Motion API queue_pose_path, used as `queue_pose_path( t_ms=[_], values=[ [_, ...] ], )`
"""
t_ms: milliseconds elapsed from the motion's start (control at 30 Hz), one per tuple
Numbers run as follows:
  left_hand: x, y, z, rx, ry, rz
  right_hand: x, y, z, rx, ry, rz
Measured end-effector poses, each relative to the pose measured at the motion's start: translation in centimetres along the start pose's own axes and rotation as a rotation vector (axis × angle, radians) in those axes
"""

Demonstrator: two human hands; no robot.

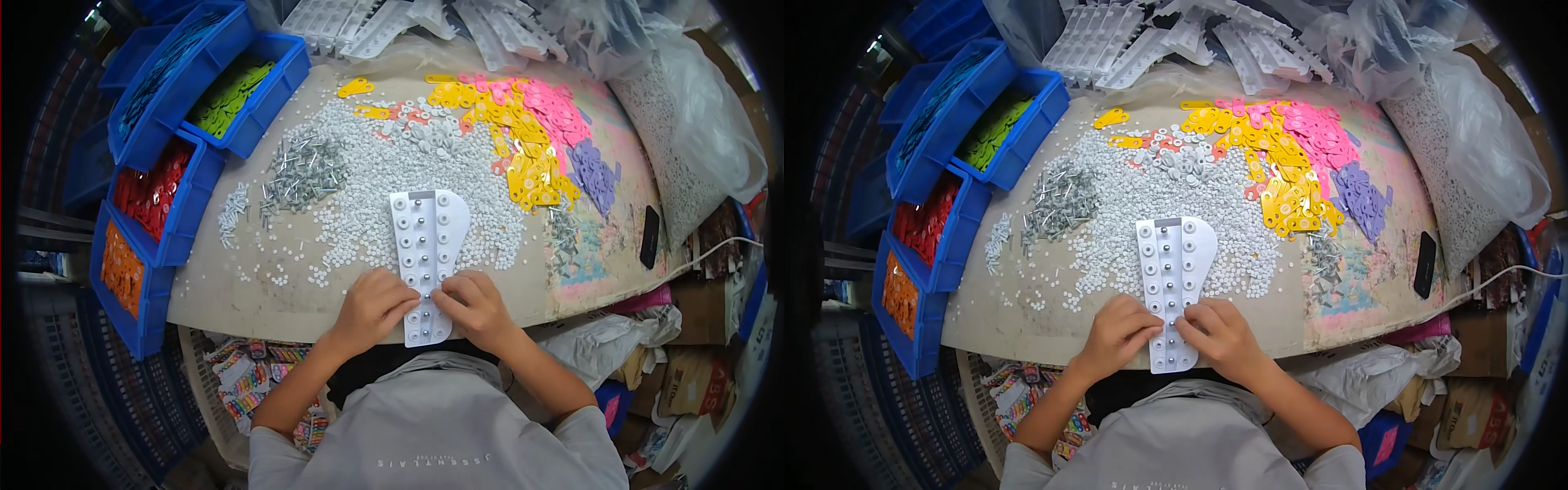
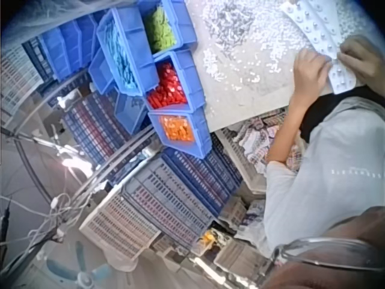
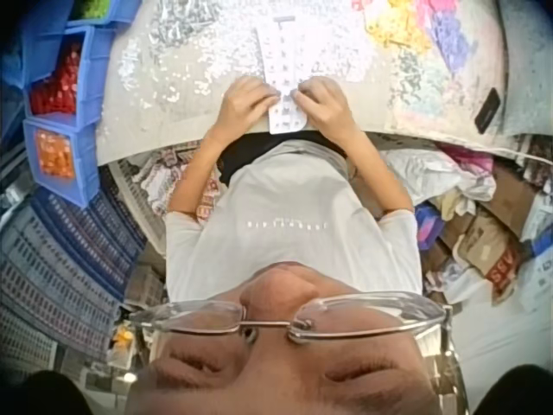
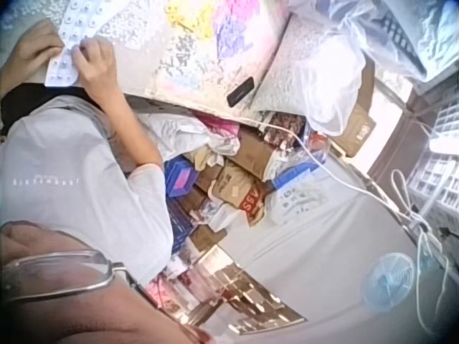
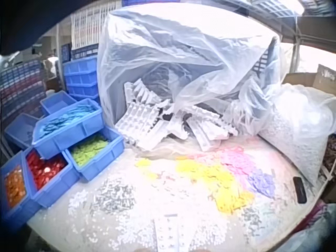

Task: Assembling a toy xylophone by placing colored plates and fasteners onto a white plastic frame.

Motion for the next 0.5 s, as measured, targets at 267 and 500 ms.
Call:
queue_pose_path(
  t_ms=[267,500],
  values=[
    [3.0,-9.4,3.7,-0.176,-0.158,0.095,-0.7,-0.8,0.3,0.106,-0.183,-0.023],
    [11.9,-16.9,3.6,-0.204,-0.321,0.093,-1.2,0.8,0.7,-0.161,-0.330,-0.262]
  ],
)
Point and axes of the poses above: each hand's wrist, its own y-axis away from the middle knuckle, its own z-axis out of the back of the hand, x = y × z, the point moved 3 cm from there along -y, towards the middle knuckle, and after that the axes turned 4 degrees about -x, right-handed, at the moved point
